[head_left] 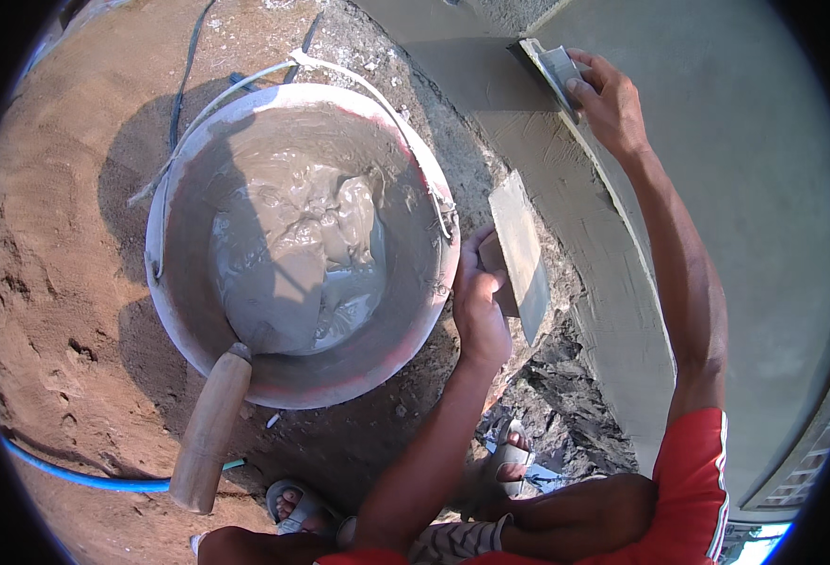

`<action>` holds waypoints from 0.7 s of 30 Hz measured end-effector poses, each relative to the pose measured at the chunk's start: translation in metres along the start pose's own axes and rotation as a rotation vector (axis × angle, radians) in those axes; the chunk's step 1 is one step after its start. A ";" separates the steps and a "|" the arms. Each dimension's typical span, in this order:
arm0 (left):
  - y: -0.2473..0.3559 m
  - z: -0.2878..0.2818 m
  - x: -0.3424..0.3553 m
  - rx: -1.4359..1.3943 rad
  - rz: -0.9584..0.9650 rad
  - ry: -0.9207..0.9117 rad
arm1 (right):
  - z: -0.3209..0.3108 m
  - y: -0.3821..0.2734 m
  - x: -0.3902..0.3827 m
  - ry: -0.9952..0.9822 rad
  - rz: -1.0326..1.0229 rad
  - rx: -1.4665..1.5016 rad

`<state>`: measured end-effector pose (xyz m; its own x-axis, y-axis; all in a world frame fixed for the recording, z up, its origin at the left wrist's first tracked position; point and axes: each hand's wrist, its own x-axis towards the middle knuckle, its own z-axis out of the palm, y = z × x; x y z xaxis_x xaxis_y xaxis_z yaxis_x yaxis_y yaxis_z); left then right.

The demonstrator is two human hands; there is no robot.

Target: The person scoops cement from a bucket with a trowel and applies it to a wall using a smaller trowel. They repeatedly smooth the cement along the wall surface, working in a continuous motion.

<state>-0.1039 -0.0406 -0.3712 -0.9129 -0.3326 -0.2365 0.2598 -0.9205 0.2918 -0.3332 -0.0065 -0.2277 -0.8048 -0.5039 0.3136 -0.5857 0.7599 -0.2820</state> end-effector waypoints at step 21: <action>-0.028 0.000 -0.002 -0.138 -0.040 -0.082 | -0.074 0.050 -0.147 -0.186 0.173 -0.200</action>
<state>-0.1092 -0.0141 -0.3790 -0.9446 -0.2822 -0.1676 0.2579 -0.9540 0.1526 -0.2371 0.1362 -0.2204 -0.9054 -0.4127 0.1001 -0.4230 0.8971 -0.1276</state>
